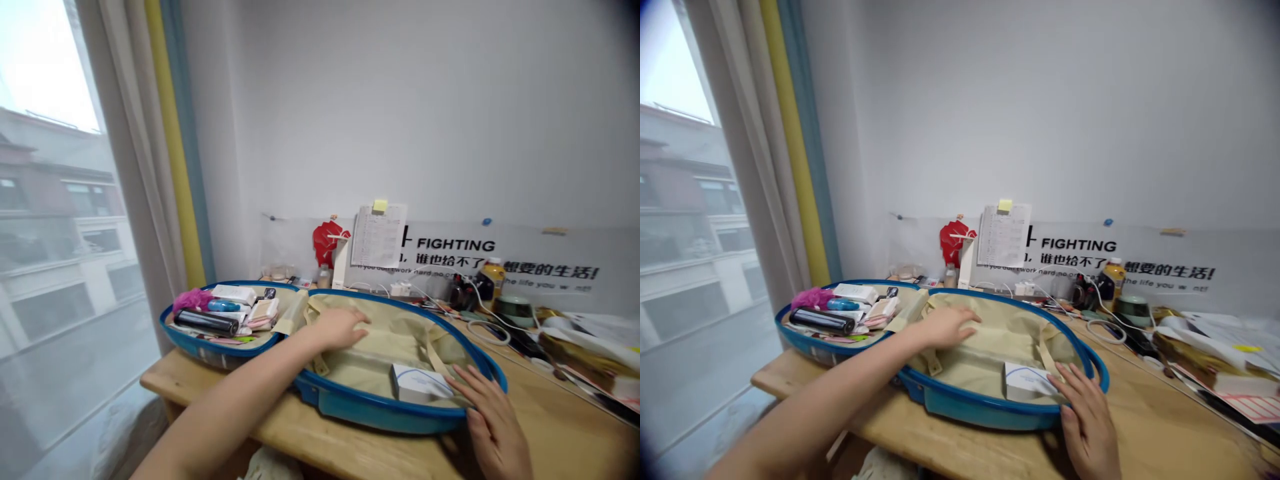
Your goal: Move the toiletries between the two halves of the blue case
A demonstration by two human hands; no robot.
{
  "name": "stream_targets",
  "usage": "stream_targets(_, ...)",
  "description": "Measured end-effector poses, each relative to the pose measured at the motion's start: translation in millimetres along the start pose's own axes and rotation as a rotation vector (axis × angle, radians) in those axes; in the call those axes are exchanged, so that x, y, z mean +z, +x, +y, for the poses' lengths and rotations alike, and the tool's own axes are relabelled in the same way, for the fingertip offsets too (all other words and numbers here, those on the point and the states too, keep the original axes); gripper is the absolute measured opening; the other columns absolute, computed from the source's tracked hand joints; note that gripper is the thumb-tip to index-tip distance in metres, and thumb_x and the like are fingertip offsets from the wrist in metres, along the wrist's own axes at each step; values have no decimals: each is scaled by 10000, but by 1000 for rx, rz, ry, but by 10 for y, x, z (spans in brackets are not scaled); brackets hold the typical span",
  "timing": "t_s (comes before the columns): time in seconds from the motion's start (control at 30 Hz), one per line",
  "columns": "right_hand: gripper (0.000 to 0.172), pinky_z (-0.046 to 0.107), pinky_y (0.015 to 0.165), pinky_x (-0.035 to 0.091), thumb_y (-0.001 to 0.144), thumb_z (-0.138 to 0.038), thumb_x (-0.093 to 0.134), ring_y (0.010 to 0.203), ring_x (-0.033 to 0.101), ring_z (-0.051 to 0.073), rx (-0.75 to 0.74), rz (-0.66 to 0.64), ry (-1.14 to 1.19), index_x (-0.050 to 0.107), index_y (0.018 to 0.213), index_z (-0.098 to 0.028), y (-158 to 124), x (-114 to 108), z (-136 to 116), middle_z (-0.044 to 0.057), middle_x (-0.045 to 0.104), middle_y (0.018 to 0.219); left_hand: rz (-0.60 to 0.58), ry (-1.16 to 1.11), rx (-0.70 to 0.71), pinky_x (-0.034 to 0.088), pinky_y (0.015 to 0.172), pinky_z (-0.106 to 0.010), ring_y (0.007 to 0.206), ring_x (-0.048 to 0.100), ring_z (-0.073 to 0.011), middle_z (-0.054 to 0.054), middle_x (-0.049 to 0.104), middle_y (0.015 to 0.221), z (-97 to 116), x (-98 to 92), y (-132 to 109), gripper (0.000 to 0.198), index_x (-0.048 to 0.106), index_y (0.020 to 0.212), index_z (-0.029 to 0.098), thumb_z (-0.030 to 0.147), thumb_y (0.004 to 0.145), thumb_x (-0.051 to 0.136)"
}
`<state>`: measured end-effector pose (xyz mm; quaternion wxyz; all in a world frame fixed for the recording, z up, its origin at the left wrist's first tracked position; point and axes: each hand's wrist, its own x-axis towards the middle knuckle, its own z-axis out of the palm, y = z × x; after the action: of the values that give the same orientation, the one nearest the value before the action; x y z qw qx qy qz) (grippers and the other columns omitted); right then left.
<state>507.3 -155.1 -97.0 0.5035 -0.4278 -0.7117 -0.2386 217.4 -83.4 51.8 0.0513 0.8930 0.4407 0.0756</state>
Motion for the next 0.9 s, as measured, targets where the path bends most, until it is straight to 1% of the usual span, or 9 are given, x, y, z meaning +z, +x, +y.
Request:
stream_targets(0.07, 360, 528, 988, 424, 911, -378, 373, 1160, 578, 280, -7, 10, 17, 667, 1076, -251, -3, -1, 5, 67, 672, 1162, 122, 14, -106, 345, 1072, -322, 1256, 485, -219, -41, 577, 1317, -387, -145, -245, 391, 584, 1240, 256, 367, 900, 426)
stream_targets(0.17, 354, 534, 998, 418, 905, -375, 389, 1163, 576, 284, -9, -3, 25, 663, 1091, -250, -17, -5, 13, 66, 668, 1170, 225, 36, -300, 389, 1030, -338, 1186, 540, -235, -77, 617, 1244, -1032, -317, -644, 396, 622, 1178, 218, 334, 894, 370)
stream_targets(0.27, 363, 538, 1014, 409, 901, -386, 387, 1165, 574, 287, 3, -5, 30, 669, 1085, -247, -36, 6, 24, 69, 668, 1167, 223, 33, -444, 434, 982, -359, 1129, 585, -247, -101, 619, 1251, -1562, -410, -987, 452, 587, 1221, 178, 305, 860, 345)
stream_targets(0.33, 384, 537, 1024, 402, 904, -401, 371, 1158, 579, 285, 22, 10, 37, 676, 1079, -248, -46, 17, 30, 71, 673, 1155, 170, 11, -461, 422, 1002, -339, 1178, 561, -243, -98, 579, 1322, -1771, -421, -1131, 514, 537, 1283, 158, 313, 809, 410)
stream_targets(0.4, 393, 532, 1026, 405, 902, -414, 371, 1152, 583, 283, 33, 6, 40, 679, 1077, -245, -51, 18, 32, 73, 677, 1146, 98, -19, -433, 392, 1035, -302, 1248, 512, -234, -74, 527, 1391, -1864, -395, -1185, 629, 483, 1340, 168, 351, 739, 510)
stream_targets(0.47, 386, 523, 1016, 417, 897, -417, 386, 1155, 582, 281, 33, -12, 33, 678, 1078, -243, -49, 8, 31, 74, 678, 1144, 24, -45, -403, 379, 1047, -286, 1278, 486, -237, -59, 494, 1425, -1883, -350, -1154, 768, 422, 1393, 189, 393, 672, 588)
stream_targets(0.63, 385, 499, 986, 442, 909, -400, 366, 1132, 597, 268, 5, -19, -22, 676, 1068, -236, -13, -17, 9, 74, 683, 1131, -120, -56, -398, 363, 1061, -307, 1304, 454, -268, -116, 410, 1480, -1895, -273, -879, 990, 301, 1454, 151, 336, 551, 663)
stream_targets(0.77, 349, 458, 957, 454, 925, -337, 362, 1112, 605, 252, -91, 29, -63, 651, 1088, -229, 38, -30, -29, 69, 681, 1131, -210, -22, -440, 390, 1034, -348, 1253, 497, -313, -153, 482, 1416, -1966, -258, -723, 1067, 326, 1427, 121, 318, 454, 719)
stream_targets(0.9, 332, 446, 925, 466, 921, -322, 377, 1110, 605, 257, -105, 8, -75, 629, 1117, -229, 70, -55, -62, 67, 676, 1141, -221, 21, -482, 410, 1004, -387, 1191, 536, -341, -156, 573, 1307, -1973, -300, -742, 1040, 411, 1359, 128, 370, 411, 764)
